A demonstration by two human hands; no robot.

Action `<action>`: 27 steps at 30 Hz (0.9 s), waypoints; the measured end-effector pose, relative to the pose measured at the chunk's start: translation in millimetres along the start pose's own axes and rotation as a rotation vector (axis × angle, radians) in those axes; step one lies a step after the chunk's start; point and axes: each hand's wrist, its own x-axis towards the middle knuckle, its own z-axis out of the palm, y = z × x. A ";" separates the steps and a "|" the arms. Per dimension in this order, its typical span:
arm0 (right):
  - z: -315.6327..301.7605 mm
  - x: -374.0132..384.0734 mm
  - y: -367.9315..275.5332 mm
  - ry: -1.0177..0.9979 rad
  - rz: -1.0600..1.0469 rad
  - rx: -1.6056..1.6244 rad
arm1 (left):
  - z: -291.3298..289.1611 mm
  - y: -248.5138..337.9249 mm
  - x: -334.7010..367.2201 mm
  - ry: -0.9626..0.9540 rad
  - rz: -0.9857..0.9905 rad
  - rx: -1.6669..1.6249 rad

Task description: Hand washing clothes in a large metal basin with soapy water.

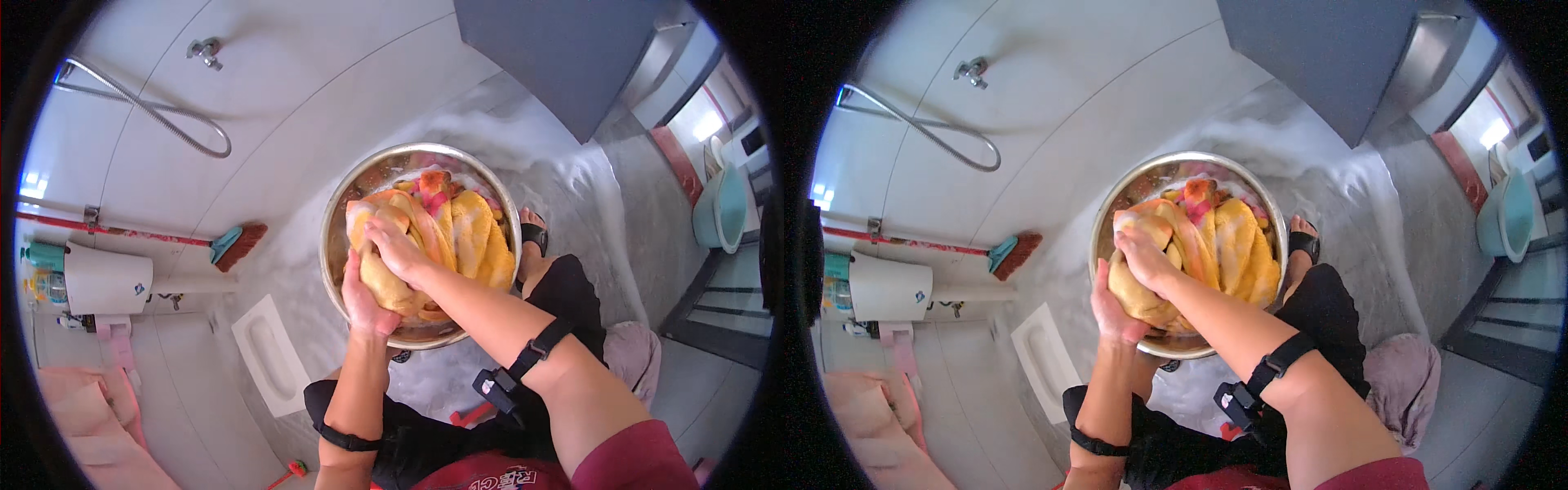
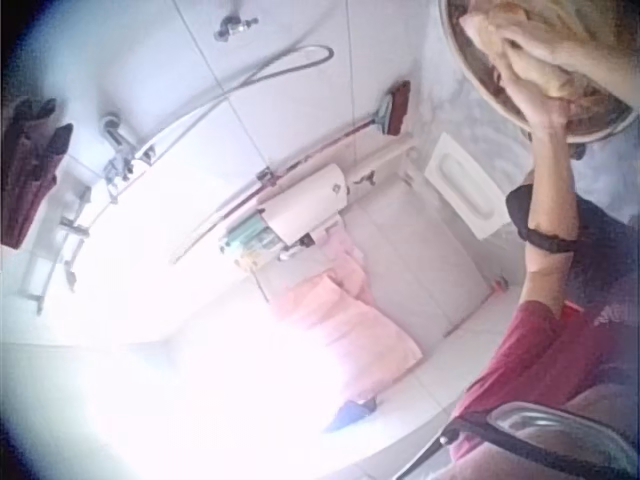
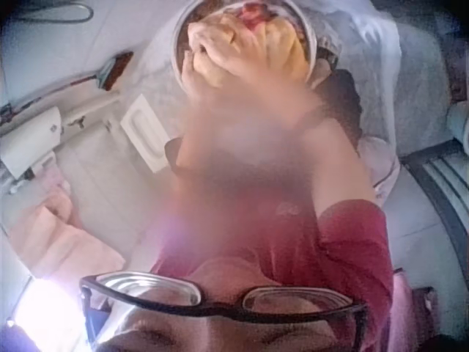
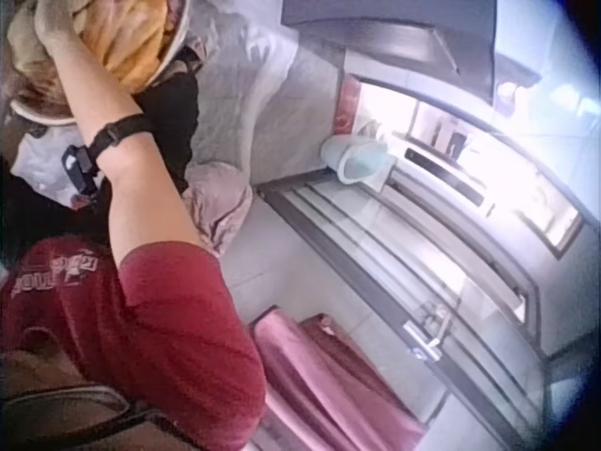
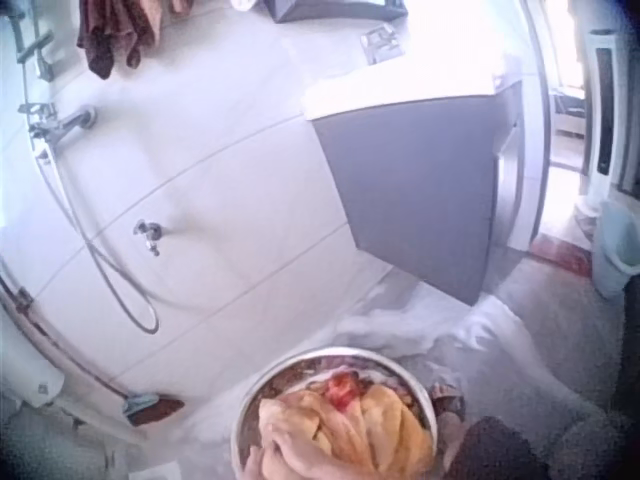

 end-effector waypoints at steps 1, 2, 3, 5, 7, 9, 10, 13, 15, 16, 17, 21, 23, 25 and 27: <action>-1.2 3.1 0.2 0.004 -0.003 0.006 | 2.0 2.9 -2.0 -0.055 0.019 -0.029; -3.9 8.1 -0.3 0.131 0.228 0.085 | -3.4 2.0 -3.3 -0.094 0.018 -0.014; -5.7 11.8 -2.6 0.256 0.457 0.165 | -12.0 -1.3 -2.4 -0.097 0.014 -0.008; -10.9 12.7 -2.9 0.216 0.408 0.174 | -29.6 -8.7 -1.7 -0.067 -0.017 0.066; -16.0 9.8 -13.9 0.129 0.310 0.169 | -24.6 -10.8 -3.4 -0.064 -0.015 0.138; -13.9 4.2 -25.2 0.220 0.269 -0.238 | -15.1 -7.0 -0.2 -0.030 -0.162 0.250; -1.1 1.0 -21.0 0.247 0.094 -0.550 | -22.9 4.5 5.3 -0.034 -0.206 0.109; 32.1 -33.8 -41.6 0.009 -0.019 -0.913 | -33.0 20.6 14.1 -0.030 -0.124 0.104; 57.2 -66.3 -35.1 0.089 -0.132 -0.930 | -62.0 50.2 27.5 -0.068 -0.027 0.124; 52.1 -73.4 -33.9 0.093 -0.128 -0.944 | -44.8 42.5 25.2 -0.053 0.017 0.128; 43.7 -80.4 -33.4 -0.020 -0.129 -0.951 | -27.6 33.8 21.3 -0.036 0.061 0.132; 42.3 -84.9 -33.2 -0.098 -0.372 -0.975 | -68.7 24.0 38.8 0.007 0.090 0.031; 7.7 -46.0 -12.1 -0.089 -0.519 -0.980 | -75.5 -4.4 54.2 -0.482 -0.002 -0.217; -17.3 -24.9 -18.5 0.232 -0.027 -0.918 | -25.5 -32.2 47.2 0.232 0.027 -0.023; 10.5 -42.2 -14.1 0.253 -0.136 -0.972 | -42.9 -18.0 49.7 0.202 0.086 0.076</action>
